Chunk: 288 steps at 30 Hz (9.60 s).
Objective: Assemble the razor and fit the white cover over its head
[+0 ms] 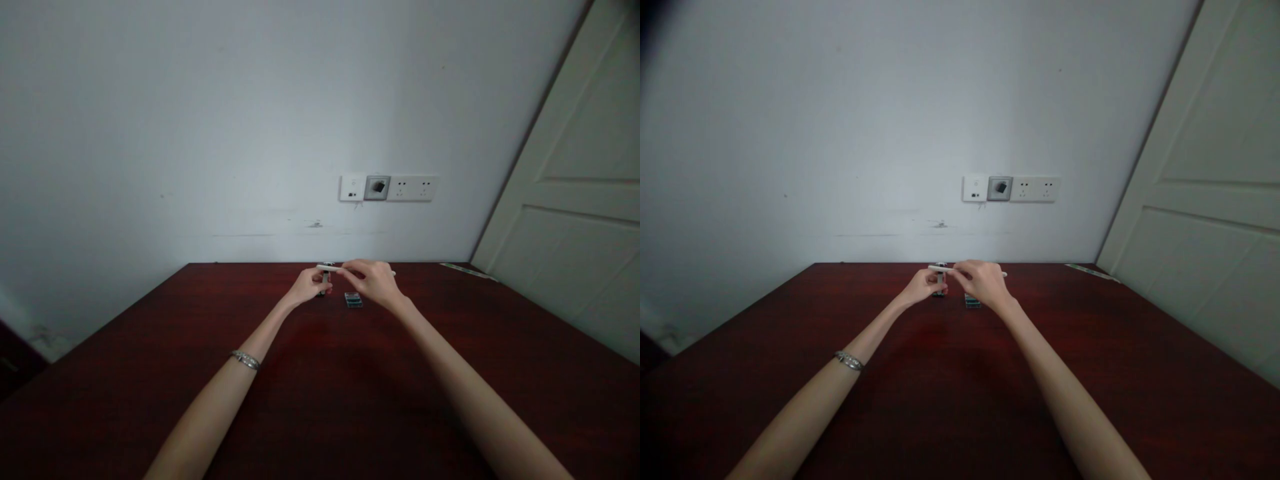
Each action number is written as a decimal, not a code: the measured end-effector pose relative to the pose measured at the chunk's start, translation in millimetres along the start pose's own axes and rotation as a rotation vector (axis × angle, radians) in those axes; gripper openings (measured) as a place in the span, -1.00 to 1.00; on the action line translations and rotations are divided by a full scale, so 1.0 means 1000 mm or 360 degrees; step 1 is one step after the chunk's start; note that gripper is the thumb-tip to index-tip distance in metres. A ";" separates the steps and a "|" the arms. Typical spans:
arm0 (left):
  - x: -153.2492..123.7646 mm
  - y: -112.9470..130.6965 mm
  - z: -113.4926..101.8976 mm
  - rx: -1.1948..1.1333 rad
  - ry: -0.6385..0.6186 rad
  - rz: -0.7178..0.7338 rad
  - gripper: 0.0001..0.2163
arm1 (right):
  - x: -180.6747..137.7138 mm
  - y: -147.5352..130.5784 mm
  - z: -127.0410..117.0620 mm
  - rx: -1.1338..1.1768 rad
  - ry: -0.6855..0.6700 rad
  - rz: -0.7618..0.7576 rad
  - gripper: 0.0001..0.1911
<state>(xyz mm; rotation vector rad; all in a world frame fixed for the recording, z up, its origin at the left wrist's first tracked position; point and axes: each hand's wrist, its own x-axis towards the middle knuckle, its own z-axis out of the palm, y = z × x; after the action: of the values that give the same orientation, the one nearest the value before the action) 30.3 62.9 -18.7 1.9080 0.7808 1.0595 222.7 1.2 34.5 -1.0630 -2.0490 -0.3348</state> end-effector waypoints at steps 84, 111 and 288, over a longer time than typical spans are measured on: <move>0.002 -0.005 -0.014 0.0206 0.0164 0.0149 -0.88 | 0.006 0.007 -0.004 0.0408 -0.0116 0.0227 -0.50; 0.000 -0.007 -0.014 0.0376 0.0190 0.0206 -0.88 | 0.006 0.017 -0.013 0.0305 -0.0138 0.0205 -0.57; 0.002 0.000 -0.011 -0.0092 0.0155 -0.0022 -0.77 | -0.006 -0.042 0.052 0.2154 -0.0081 0.1041 -0.68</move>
<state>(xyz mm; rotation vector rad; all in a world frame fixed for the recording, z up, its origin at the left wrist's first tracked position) 21.8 68.8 -14.6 1.8114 0.8076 1.1613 164.6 -0.1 1.1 -0.7218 -1.3063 1.2384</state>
